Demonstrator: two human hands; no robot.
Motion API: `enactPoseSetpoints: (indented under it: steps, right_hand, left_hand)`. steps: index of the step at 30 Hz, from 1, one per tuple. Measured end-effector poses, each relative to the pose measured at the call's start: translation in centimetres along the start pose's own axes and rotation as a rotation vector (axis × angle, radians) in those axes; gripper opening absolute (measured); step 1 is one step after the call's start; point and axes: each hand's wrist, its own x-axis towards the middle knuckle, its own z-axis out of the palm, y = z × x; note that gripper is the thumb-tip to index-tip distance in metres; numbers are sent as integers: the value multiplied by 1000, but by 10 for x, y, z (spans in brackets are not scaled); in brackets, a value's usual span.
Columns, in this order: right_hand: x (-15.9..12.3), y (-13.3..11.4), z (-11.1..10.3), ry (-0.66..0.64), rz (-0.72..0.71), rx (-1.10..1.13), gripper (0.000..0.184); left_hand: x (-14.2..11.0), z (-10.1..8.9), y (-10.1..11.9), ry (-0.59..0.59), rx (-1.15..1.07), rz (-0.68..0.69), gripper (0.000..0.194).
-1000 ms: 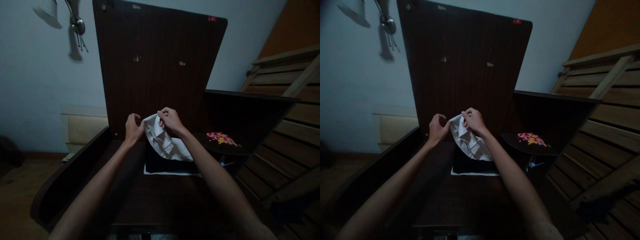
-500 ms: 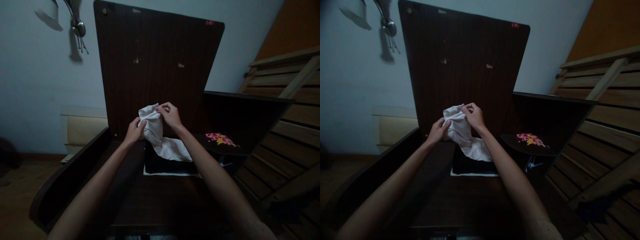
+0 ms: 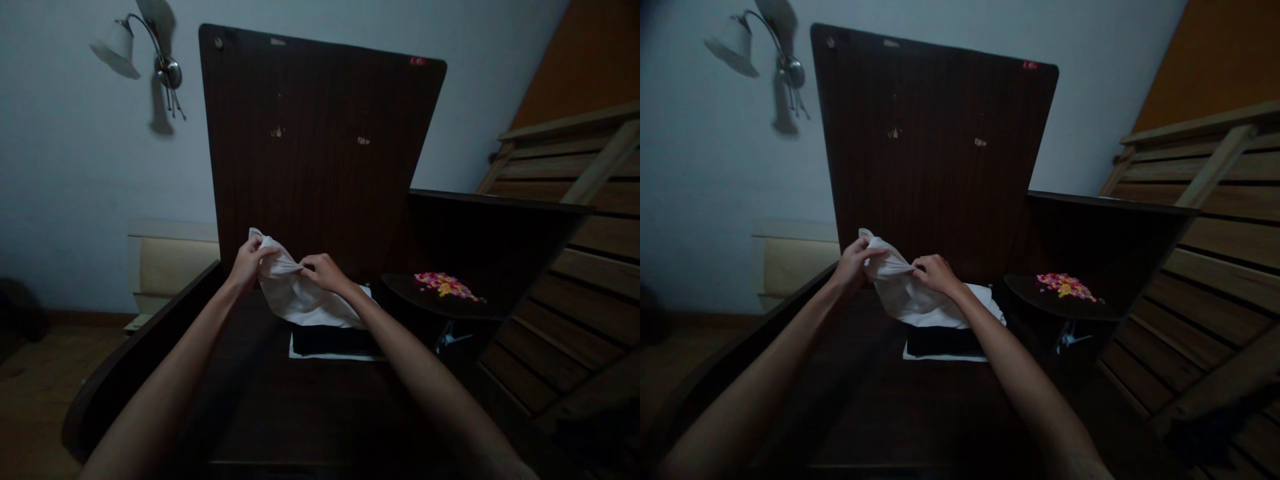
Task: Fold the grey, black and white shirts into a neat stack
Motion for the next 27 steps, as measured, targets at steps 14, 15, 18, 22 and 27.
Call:
enactPoseSetpoints:
  steps: [14,15,18,22,27]
  right_hand:
    - [-10,16,-23,-66,118,-162,24]
    - [-11,17,-23,-64,123,-171,26]
    - [-16,18,-26,-55,148,-241,31]
    - [-27,28,-40,53,283,-367,30]
    - [-51,67,-68,500,611,-260,32]
  left_hand:
    - [-12,-58,-25,-383,513,-41,40]
    - [-12,-59,-27,-383,550,-31,34]
    - [-10,-59,-28,-376,730,49,22]
    - [-6,-68,-21,-174,1011,102,18]
    - [-8,-96,-5,476,1280,-24,35]
